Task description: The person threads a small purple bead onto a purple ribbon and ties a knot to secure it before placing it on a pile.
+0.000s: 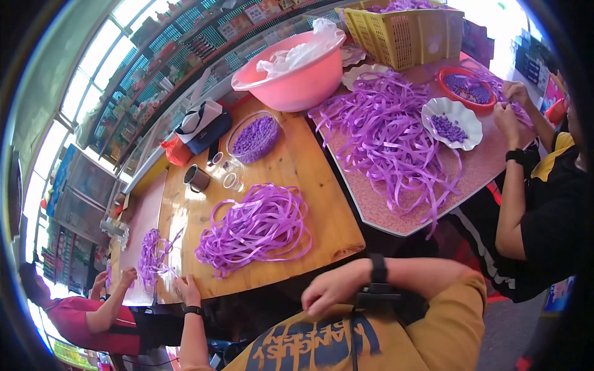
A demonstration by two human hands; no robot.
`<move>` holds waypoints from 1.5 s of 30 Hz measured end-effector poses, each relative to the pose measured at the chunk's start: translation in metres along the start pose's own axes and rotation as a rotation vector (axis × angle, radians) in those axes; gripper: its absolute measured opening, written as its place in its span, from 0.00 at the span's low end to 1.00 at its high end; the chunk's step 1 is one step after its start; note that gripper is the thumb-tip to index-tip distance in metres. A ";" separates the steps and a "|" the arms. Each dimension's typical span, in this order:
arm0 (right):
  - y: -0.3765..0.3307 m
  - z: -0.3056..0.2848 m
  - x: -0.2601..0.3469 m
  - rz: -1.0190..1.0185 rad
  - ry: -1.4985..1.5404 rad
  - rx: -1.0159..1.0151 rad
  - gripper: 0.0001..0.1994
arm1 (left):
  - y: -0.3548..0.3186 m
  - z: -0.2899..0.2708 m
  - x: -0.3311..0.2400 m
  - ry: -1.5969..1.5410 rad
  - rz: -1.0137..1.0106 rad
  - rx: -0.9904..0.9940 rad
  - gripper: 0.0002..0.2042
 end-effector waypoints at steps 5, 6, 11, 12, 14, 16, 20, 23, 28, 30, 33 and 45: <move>-0.069 0.050 -0.073 0.382 0.284 -0.383 0.17 | 0.002 0.005 0.004 -0.031 0.054 -0.052 0.14; -0.076 0.063 -0.083 0.452 0.294 -0.491 0.18 | 0.002 0.003 0.001 -0.030 0.052 -0.047 0.14; -0.082 0.114 -0.127 0.484 0.548 -1.053 0.20 | 0.003 0.005 0.004 -0.120 -0.005 0.019 0.14; -0.078 0.117 -0.123 0.433 0.559 -1.132 0.21 | 0.002 0.005 0.004 -0.120 -0.005 0.025 0.14; -0.073 0.114 -0.126 0.373 0.565 -1.184 0.22 | 0.001 0.005 0.005 -0.162 -0.036 0.041 0.13; -0.071 0.113 -0.123 0.313 0.567 -1.240 0.22 | 0.003 0.010 0.011 -0.158 -0.023 0.034 0.13; -0.066 0.112 -0.113 0.343 0.559 -1.249 0.22 | -0.002 0.003 -0.001 -0.159 0.005 0.043 0.13; -0.061 0.118 -0.109 0.341 0.574 -1.291 0.22 | -0.002 0.008 0.012 -0.180 0.023 0.033 0.13; -0.056 0.138 -0.102 0.331 0.575 -1.357 0.22 | -0.004 0.009 0.014 -0.189 0.087 0.025 0.13; -0.049 0.140 -0.089 0.377 0.523 -1.379 0.22 | 0.000 0.011 0.016 -0.117 0.098 0.053 0.14; -0.040 0.140 -0.085 0.384 0.487 -1.427 0.21 | 0.002 0.014 0.019 -0.078 0.134 0.051 0.15; -0.032 0.149 -0.067 0.369 0.450 -1.301 0.17 | -0.002 0.011 0.018 -0.079 0.080 0.105 0.17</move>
Point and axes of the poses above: each hand's wrist, its own y-axis towards the middle knuckle, its own z-axis out of the palm, x = y × z, the point moved 1 cm from there along y, towards the middle knuckle, and after that the axes turned 2 degrees about y, right-handed, at the moved point
